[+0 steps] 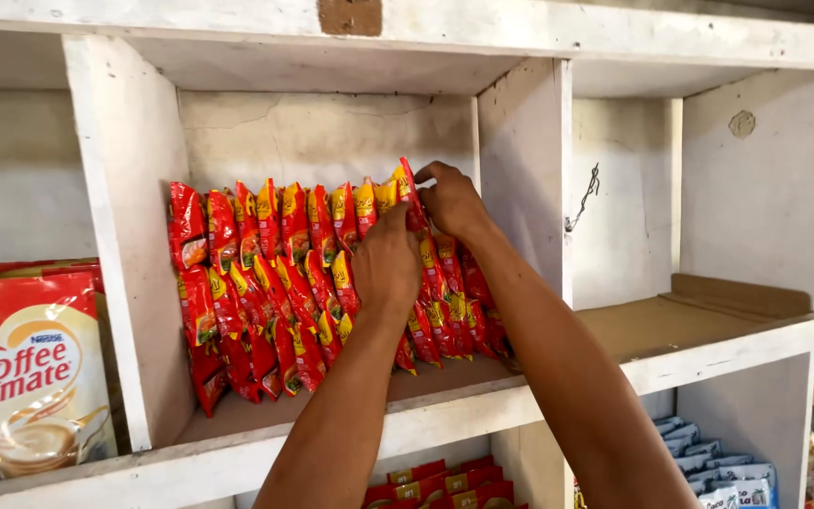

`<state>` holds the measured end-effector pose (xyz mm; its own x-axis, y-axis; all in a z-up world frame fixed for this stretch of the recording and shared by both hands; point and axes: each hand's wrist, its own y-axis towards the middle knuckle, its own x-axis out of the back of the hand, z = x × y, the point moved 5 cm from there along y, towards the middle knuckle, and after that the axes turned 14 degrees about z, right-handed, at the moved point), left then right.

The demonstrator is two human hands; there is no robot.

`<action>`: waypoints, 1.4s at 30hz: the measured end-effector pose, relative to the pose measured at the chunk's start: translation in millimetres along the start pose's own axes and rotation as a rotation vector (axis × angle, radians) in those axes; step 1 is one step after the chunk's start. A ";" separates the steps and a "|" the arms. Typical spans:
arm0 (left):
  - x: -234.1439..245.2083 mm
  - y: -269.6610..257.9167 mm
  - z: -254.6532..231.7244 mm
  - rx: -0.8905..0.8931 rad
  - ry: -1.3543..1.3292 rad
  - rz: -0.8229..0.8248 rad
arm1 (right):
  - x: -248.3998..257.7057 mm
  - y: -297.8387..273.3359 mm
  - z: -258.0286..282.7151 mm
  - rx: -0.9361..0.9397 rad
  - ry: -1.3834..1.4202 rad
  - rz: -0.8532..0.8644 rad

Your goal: Restocking instant noodle packets from a cardboard box onto a store shelf.

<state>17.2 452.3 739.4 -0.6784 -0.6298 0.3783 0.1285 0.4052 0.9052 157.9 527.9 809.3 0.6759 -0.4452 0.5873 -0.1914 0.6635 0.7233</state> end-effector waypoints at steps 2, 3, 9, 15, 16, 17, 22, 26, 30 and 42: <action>-0.3 -1.5 -1.7 -0.004 0.045 -0.016 | -4.7 5.2 -6.9 0.005 -0.003 0.014; 1.3 -1.4 -3.0 0.005 0.071 -0.007 | -8.6 8.2 -9.7 0.034 -0.002 0.017; 4.3 -2.3 -9.4 0.050 0.184 0.046 | -8.7 -1.1 -2.3 0.035 0.084 0.088; 4.2 -5.3 -9.4 0.153 0.228 0.072 | -11.3 -13.4 1.9 0.046 0.053 0.156; 5.1 -5.9 -9.9 0.163 0.238 0.059 | -10.1 -16.8 6.2 0.042 0.043 0.160; 4.2 -6.0 -8.8 0.166 0.237 0.060 | -11.8 -17.9 8.5 0.042 0.042 0.164; 2.4 -5.4 -8.4 0.149 0.253 0.056 | -9.6 -24.8 18.4 -0.025 0.049 0.151; 5.7 -6.3 -10.3 0.117 0.246 0.015 | -10.9 -16.8 -6.1 0.013 0.058 0.130; 6.6 -8.0 -8.3 0.116 0.236 -0.003 | -0.4 -24.5 -2.4 0.017 0.045 0.155; 2.5 -5.3 -2.4 0.139 0.258 0.020 | -12.3 -29.4 -6.5 0.073 0.239 0.301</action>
<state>16.6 446.9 736.0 -0.4683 -0.7614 0.4484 0.0277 0.4946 0.8687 159.8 517.8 778.5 0.7272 -0.0787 0.6819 -0.4505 0.6948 0.5606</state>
